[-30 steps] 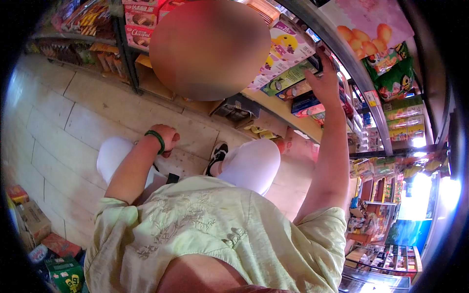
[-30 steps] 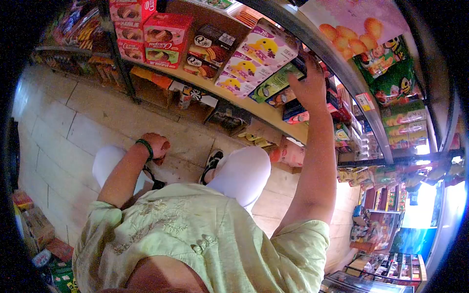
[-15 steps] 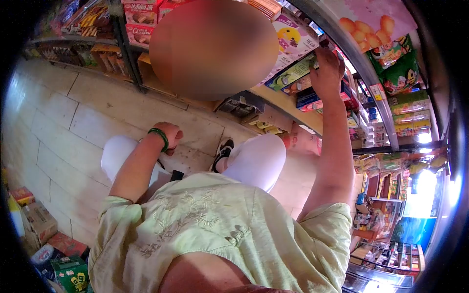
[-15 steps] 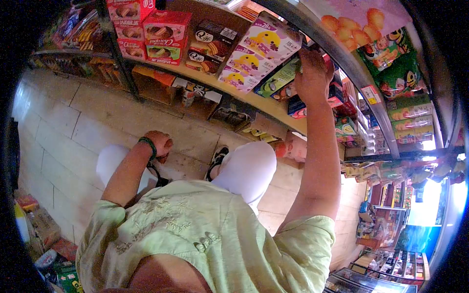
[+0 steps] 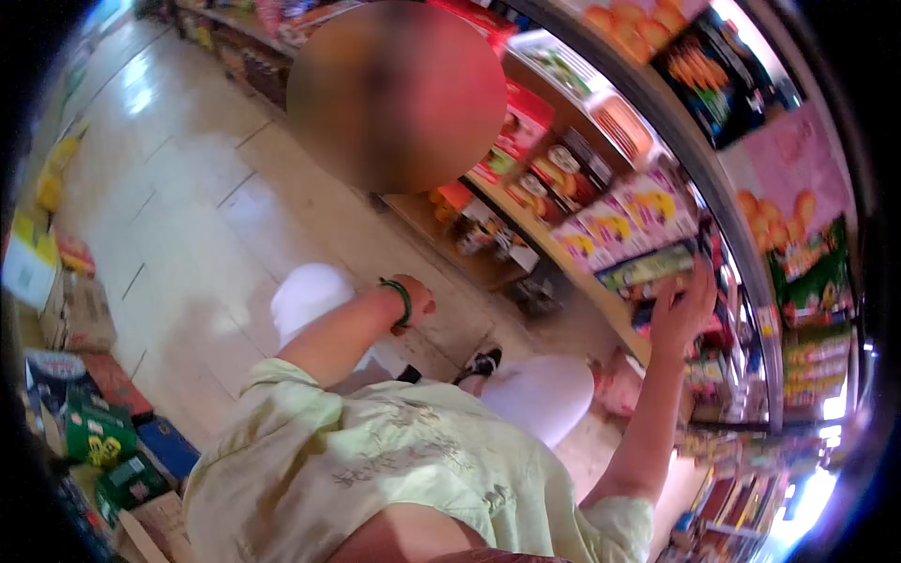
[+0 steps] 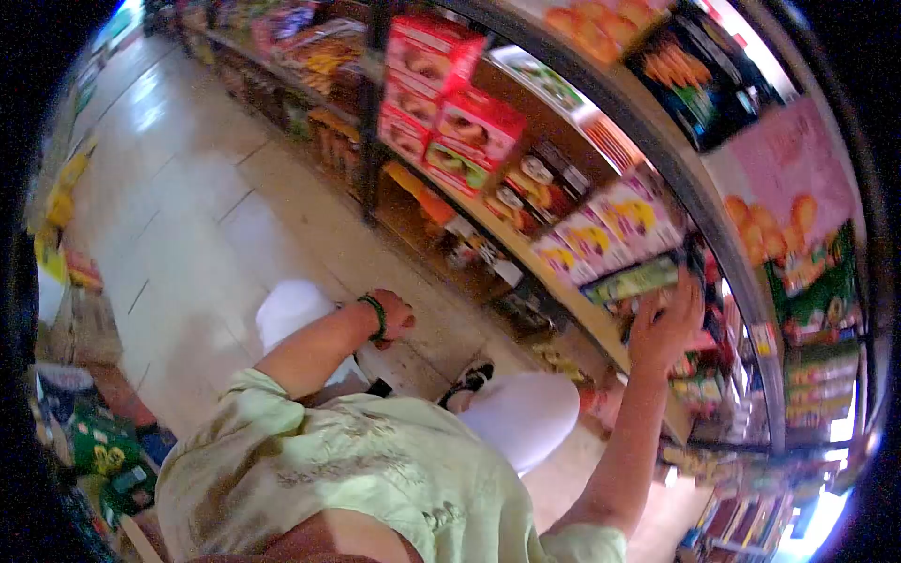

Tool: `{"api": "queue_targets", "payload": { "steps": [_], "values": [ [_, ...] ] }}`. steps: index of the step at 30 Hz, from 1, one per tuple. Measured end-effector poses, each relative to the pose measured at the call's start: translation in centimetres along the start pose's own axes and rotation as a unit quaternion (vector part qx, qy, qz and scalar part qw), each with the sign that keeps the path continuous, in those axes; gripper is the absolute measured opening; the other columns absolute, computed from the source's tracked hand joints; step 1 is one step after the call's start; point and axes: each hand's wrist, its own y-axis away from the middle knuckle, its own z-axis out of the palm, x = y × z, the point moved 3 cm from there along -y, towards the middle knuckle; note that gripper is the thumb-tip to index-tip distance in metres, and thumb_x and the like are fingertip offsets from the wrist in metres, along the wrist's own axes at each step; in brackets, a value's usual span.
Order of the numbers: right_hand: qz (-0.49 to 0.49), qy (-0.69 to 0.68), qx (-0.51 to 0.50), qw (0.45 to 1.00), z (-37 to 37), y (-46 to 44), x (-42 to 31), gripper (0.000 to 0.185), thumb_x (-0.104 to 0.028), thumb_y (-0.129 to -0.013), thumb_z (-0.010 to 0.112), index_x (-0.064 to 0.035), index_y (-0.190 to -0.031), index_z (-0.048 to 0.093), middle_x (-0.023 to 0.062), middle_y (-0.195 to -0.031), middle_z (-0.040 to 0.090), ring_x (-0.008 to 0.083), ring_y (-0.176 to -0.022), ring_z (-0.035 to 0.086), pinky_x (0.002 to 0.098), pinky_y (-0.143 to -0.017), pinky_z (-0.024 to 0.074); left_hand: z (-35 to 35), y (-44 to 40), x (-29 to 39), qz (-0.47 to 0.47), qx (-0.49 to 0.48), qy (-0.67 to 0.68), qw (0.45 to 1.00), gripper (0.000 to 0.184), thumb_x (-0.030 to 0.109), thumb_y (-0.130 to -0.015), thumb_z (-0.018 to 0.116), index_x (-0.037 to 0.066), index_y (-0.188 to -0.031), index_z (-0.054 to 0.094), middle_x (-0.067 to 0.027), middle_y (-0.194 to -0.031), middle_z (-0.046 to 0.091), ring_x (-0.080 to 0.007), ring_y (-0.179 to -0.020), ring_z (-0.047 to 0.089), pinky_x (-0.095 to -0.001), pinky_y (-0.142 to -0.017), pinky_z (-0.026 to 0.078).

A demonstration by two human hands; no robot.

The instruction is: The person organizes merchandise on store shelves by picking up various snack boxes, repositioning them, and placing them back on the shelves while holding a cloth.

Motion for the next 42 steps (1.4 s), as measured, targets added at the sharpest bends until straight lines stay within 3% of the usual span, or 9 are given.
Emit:
{"api": "queue_targets", "payload": {
  "steps": [9,15,21,23,33,35,37,39,42],
  "values": [
    [0.163,-0.283,-0.211,0.921,3.9,14.3,-10.8,0.024,0.000,-0.072,0.052,-0.0026,-0.095,0.055,0.0142,-0.080,0.056,0.0266,-0.072,0.055,0.0364,-0.065,0.0449,-0.4,-0.8,-0.3,-0.016,0.102,0.071,0.992,0.038,0.038,-0.085,0.043,0.006,-0.098,0.059,-0.0168,-0.100,0.062,-0.0338,-0.093,0.058,-0.0432,-0.080,0.045],
    [0.097,-0.357,-0.413,0.832,3.9,15.2,-14.7,0.031,-0.013,-0.078,0.059,-0.0007,-0.106,0.055,0.0149,-0.097,0.059,0.0275,-0.090,0.059,0.0358,-0.077,0.0476,-1.7,1.5,0.6,0.043,0.231,0.230,0.944,0.054,0.052,-0.087,0.043,0.004,-0.109,0.057,-0.0188,-0.108,0.060,-0.0334,-0.101,0.056,-0.0406,-0.088,0.042],
    [0.095,-0.404,-0.411,0.812,3.9,13.5,-17.7,0.038,-0.021,-0.083,0.058,-0.0043,-0.116,0.052,0.0189,-0.105,0.057,0.0317,-0.097,0.058,0.0382,-0.083,0.0458,-2.5,2.9,1.1,0.217,0.166,0.532,0.802,0.056,0.050,-0.092,0.039,0.007,-0.126,0.048,-0.0103,-0.121,0.056,-0.0197,-0.112,0.050,-0.0318,-0.097,0.036],
    [0.116,-0.392,-0.416,0.812,4.9,13.6,-18.1,0.036,-0.022,-0.083,0.058,-0.0030,-0.113,0.053,0.0194,-0.101,0.058,0.0345,-0.095,0.056,0.0402,-0.083,0.0451,-3.0,3.5,1.6,0.321,0.135,0.647,0.678,0.051,0.047,-0.092,0.042,0.008,-0.123,0.051,-0.0038,-0.119,0.056,-0.0141,-0.108,0.050,-0.0298,-0.095,0.037],
    [0.009,-0.265,-0.395,0.880,10.4,12.1,-18.6,0.016,-0.014,-0.077,0.061,-0.0006,-0.086,0.058,0.0150,-0.082,0.060,0.0269,-0.080,0.061,0.0345,-0.071,0.0482,-2.2,0.9,0.8,0.296,0.126,0.579,0.750,0.048,0.036,-0.087,0.055,0.004,-0.123,0.048,-0.0085,-0.116,0.057,-0.0195,-0.107,0.052,-0.0307,-0.094,0.038],
    [0.015,-0.271,-0.411,0.870,12.2,12.7,-18.5,0.017,-0.014,-0.077,0.062,-0.0011,-0.087,0.059,0.0144,-0.082,0.060,0.0256,-0.080,0.062,0.0336,-0.071,0.0485,-2.4,0.9,-0.5,0.147,0.281,0.436,0.842,0.044,0.027,-0.083,0.060,0.000,-0.117,0.050,-0.0161,-0.109,0.060,-0.0246,-0.103,0.056,-0.0336,-0.089,0.042],
    [0.054,-0.409,-0.392,0.823,13.2,12.3,-18.9,0.020,-0.017,-0.079,0.064,-0.0022,-0.090,0.059,0.0131,-0.085,0.061,0.0226,-0.083,0.062,0.0312,-0.073,0.0485,-2.0,0.6,-1.1,0.091,0.302,0.406,0.858,0.045,0.031,-0.084,0.057,-0.002,-0.114,0.050,-0.0224,-0.106,0.059,-0.0329,-0.101,0.056,-0.0383,-0.086,0.044],
    [0.082,-0.440,-0.439,0.779,14.0,11.2,-19.8,0.027,-0.021,-0.077,0.063,-0.0028,-0.095,0.057,0.0190,-0.097,0.059,0.0329,-0.089,0.058,0.0390,-0.077,0.0466,-3.4,2.5,-1.4,0.035,0.328,0.425,0.843,0.047,0.038,-0.086,0.053,-0.001,-0.113,0.050,-0.0231,-0.107,0.058,-0.0365,-0.103,0.054,-0.0406,-0.087,0.043],
    [0.176,-0.533,-0.490,0.667,14.3,9.4,-21.2,0.039,-0.026,-0.078,0.065,-0.0010,-0.107,0.056,0.0153,-0.097,0.062,0.0253,-0.088,0.061,0.0358,-0.079,0.0471,-3.3,1.9,-2.0,0.014,0.310,0.414,0.856,0.048,0.039,-0.089,0.048,0.001,-0.118,0.049,-0.0216,-0.111,0.057,-0.0376,-0.105,0.053,-0.0407,-0.090,0.042]
  ]
}}
